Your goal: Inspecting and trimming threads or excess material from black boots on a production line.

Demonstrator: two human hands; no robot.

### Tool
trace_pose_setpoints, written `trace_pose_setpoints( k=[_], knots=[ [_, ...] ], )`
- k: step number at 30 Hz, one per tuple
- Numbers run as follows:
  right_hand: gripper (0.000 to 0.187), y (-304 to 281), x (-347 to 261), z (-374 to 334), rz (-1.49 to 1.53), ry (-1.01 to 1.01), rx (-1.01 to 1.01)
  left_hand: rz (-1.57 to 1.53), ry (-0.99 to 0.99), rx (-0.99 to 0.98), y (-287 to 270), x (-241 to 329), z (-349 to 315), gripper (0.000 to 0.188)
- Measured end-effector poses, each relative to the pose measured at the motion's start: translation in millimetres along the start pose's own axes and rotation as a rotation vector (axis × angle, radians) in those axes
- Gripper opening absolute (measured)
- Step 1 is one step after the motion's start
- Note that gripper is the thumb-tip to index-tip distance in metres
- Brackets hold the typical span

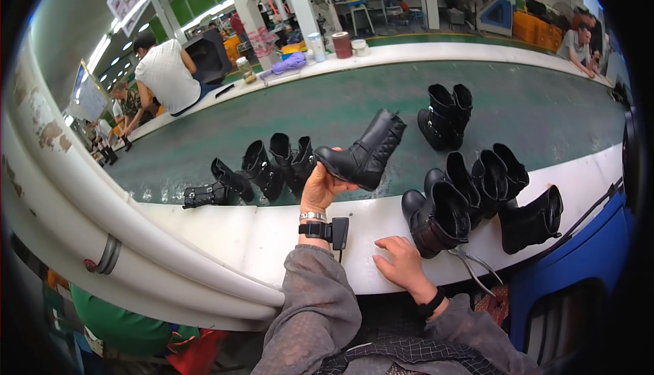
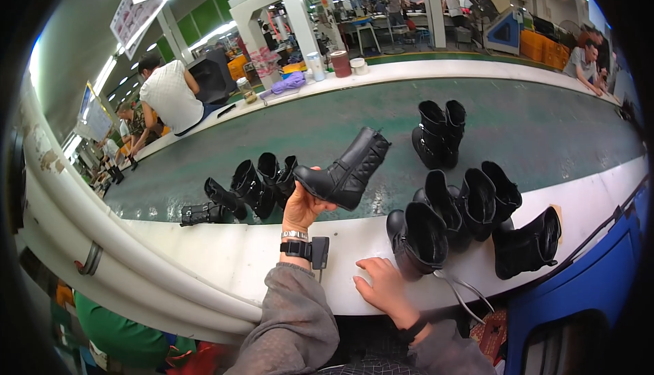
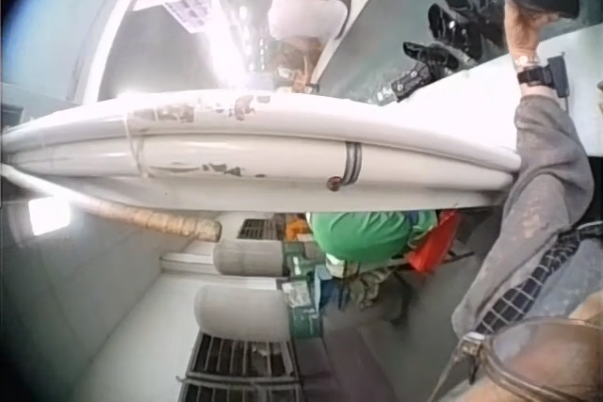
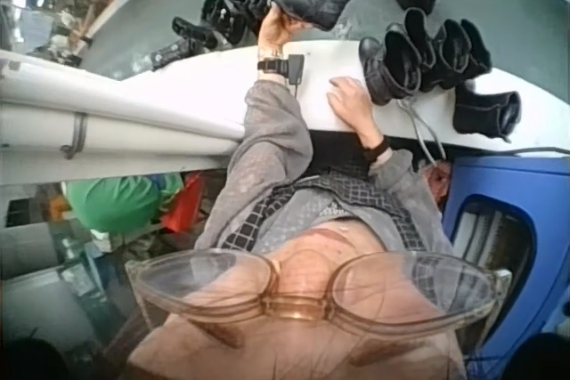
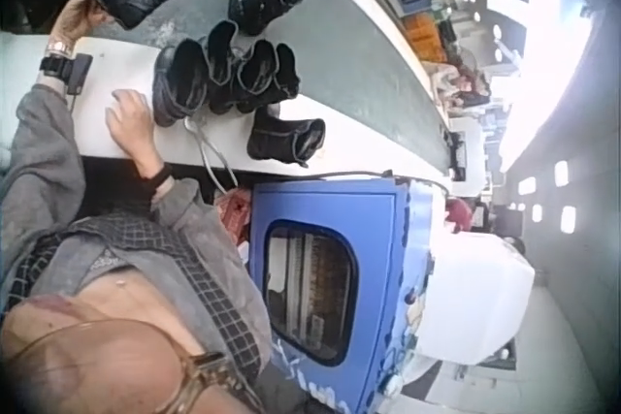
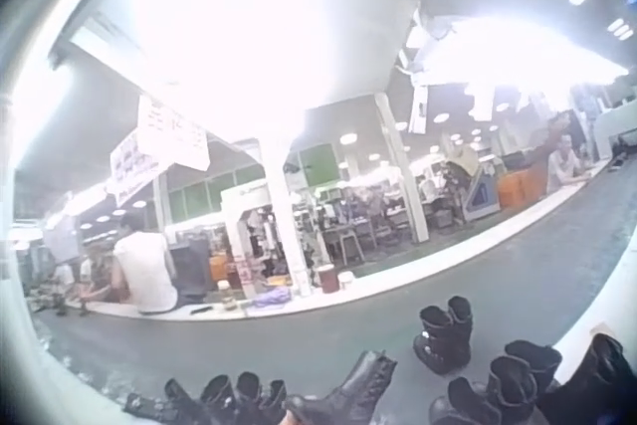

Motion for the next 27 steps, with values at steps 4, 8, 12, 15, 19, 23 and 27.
trace_pose_setpoints(
  k=[4,8,12,15,19,23,27],
  knots=[
    [0.041,1.6,1.2,-0.6,-0.013,0.016,-0.036,-0.168,-0.028,-0.113,-1.8,-1.8,-15.9,0.06],
    [0.072,5.8,5.0,3.1,0.068,0.204,-0.187,-0.159,0.007,-0.119,-10.0,-3.1,-23.5,0.06],
    [0.089,13.4,-0.3,22.5,0.504,0.417,-0.197,-0.158,0.009,-0.121,-15.6,-3.6,-24.6,0.066],
    [0.089,12.8,-12.1,46.0,0.846,0.41,-0.056,-0.125,0.014,-0.182,-14.9,-3.6,-26.2,0.071],
    [0.046,10.4,-29.3,63.8,1.037,0.334,-0.134,0.006,0.03,-0.1,-16.5,-6.8,-28.4,0.066],
    [0.047,14.1,-32.1,60.3,0.937,0.376,-0.1,0.023,0.072,-0.164,-3.2,-1.5,-29.0,0.061],
    [0.059,13.7,-50.2,58.0,0.275,-0.177,0.104,0.052,0.046,-0.185,8.4,6.4,-30.0,0.059]
  ],
)
Point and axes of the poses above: each hand's wrist, its own z-axis towards the middle knuckle, its own y-axis out of the palm, x = y × z, the point moved 5 cm from there along z, towards the middle knuckle, and after that the axes turned 2 degrees about y, right-handed, at the moved point
